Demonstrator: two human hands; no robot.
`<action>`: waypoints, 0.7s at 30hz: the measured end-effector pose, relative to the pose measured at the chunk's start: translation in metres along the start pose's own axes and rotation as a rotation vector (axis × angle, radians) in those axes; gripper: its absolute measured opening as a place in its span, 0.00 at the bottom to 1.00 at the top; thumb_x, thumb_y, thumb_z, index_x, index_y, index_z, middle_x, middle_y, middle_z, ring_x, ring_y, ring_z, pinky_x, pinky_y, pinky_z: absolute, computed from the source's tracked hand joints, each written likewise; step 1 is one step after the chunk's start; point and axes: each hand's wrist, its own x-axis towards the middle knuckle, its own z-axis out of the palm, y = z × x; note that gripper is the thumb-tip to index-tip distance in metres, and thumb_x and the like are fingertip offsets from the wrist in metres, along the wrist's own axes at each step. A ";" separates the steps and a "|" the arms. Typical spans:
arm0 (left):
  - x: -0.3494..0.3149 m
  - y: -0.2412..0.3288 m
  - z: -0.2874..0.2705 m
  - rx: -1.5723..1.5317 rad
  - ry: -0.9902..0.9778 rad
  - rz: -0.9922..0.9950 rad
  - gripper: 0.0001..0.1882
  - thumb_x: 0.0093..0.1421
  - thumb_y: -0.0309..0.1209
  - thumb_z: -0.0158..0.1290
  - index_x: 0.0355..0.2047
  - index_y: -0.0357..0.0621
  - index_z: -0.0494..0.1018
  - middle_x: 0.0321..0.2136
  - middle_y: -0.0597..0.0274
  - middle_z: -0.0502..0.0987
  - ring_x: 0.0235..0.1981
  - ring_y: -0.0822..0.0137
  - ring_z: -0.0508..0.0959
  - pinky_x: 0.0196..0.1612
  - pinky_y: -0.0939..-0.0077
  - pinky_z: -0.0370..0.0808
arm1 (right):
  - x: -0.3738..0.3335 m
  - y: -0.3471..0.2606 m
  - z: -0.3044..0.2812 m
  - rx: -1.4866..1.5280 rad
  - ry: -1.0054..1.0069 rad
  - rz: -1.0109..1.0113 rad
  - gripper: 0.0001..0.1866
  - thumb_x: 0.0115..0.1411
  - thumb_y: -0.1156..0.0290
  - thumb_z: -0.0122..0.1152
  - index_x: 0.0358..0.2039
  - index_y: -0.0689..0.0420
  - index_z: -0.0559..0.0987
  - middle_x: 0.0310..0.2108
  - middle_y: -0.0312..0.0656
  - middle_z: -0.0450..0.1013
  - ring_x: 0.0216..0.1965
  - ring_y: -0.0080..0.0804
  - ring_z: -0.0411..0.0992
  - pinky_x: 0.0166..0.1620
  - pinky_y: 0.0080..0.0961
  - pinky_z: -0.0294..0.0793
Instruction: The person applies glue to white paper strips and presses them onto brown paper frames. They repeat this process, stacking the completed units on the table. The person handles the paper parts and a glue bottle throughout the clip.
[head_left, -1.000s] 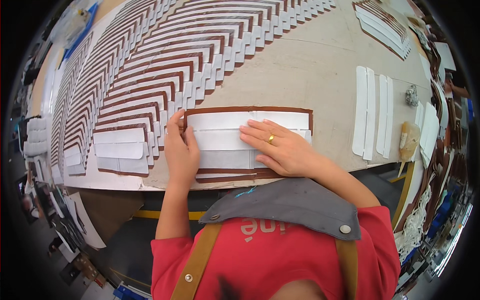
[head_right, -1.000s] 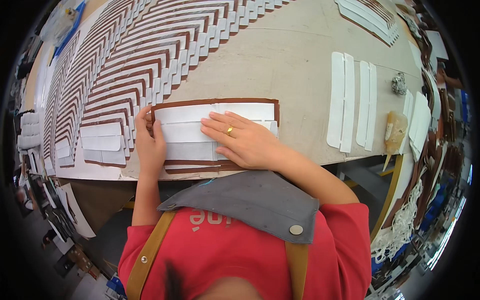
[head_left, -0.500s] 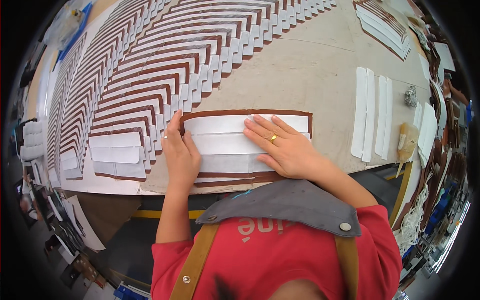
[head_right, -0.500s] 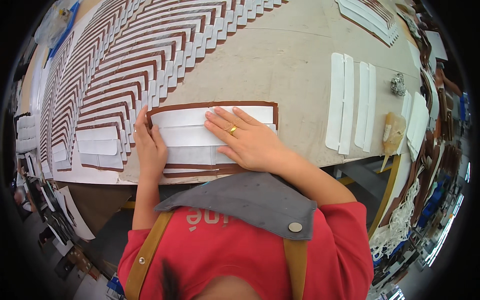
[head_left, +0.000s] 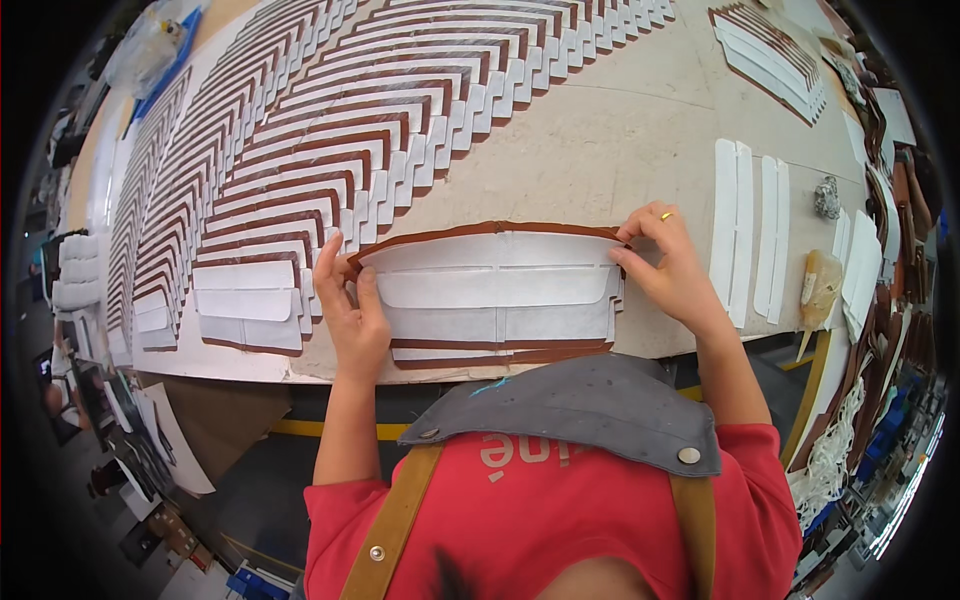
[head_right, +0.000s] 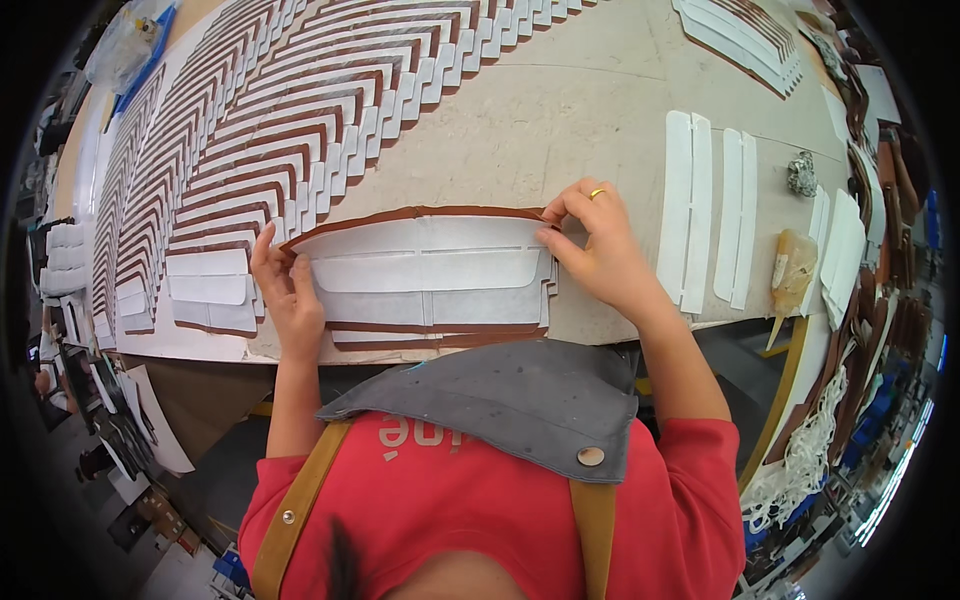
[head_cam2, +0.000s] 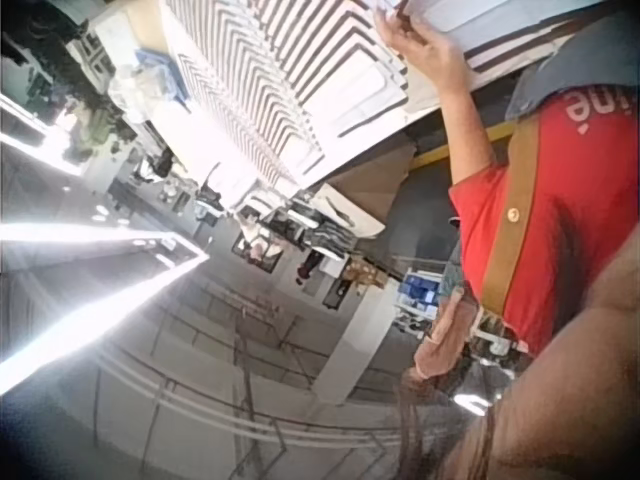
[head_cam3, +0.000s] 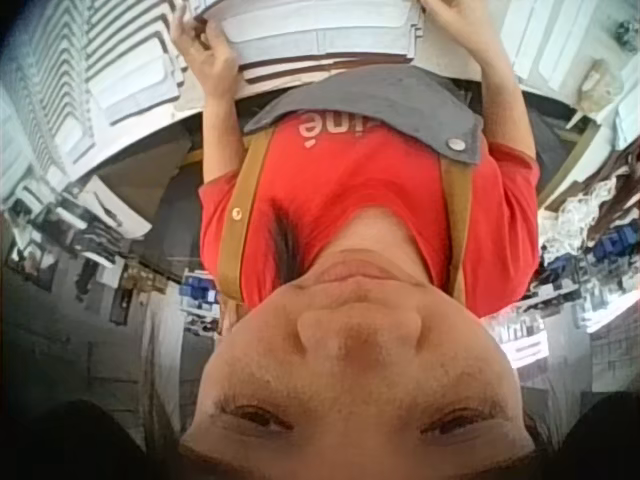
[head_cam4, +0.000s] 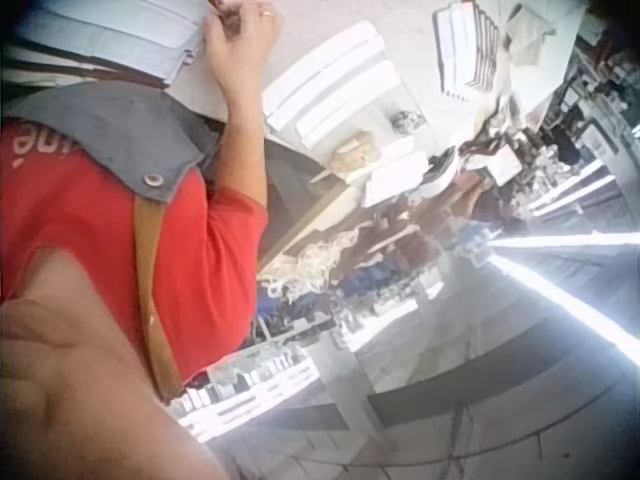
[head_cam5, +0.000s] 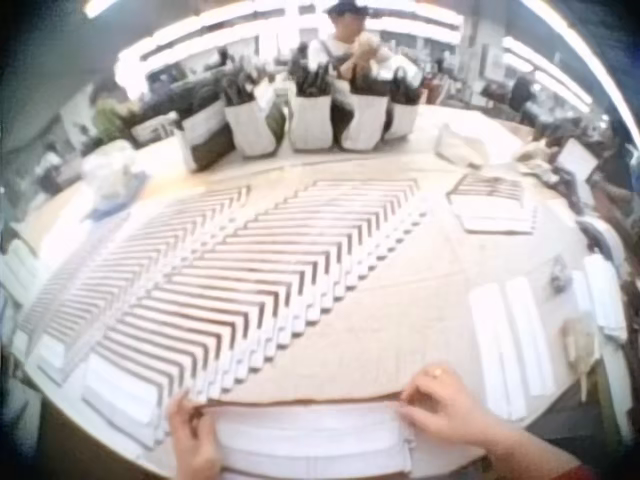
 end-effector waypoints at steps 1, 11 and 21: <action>0.001 -0.001 0.000 0.015 -0.003 0.000 0.26 0.58 0.18 0.41 0.57 0.42 0.54 0.33 0.66 0.60 0.33 0.76 0.60 0.40 0.83 0.61 | 0.000 -0.001 -0.001 0.063 -0.003 0.019 0.07 0.51 0.74 0.60 0.29 0.60 0.72 0.31 0.38 0.68 0.37 0.32 0.64 0.41 0.25 0.63; 0.023 0.030 0.008 -0.230 -0.141 -0.193 0.24 0.57 0.19 0.44 0.55 0.41 0.58 0.30 0.67 0.63 0.31 0.77 0.62 0.38 0.84 0.61 | -0.002 0.006 -0.021 0.806 0.063 0.442 0.06 0.55 0.71 0.59 0.27 0.57 0.71 0.21 0.30 0.67 0.22 0.14 0.62 0.28 0.13 0.62; 0.029 0.047 0.056 0.566 -0.430 0.446 0.23 0.55 0.24 0.48 0.53 0.40 0.62 0.54 0.52 0.61 0.57 0.55 0.60 0.58 0.59 0.54 | -0.014 0.013 -0.008 0.566 0.165 0.471 0.07 0.59 0.70 0.53 0.33 0.60 0.72 0.20 0.29 0.66 0.18 0.13 0.61 0.21 0.12 0.62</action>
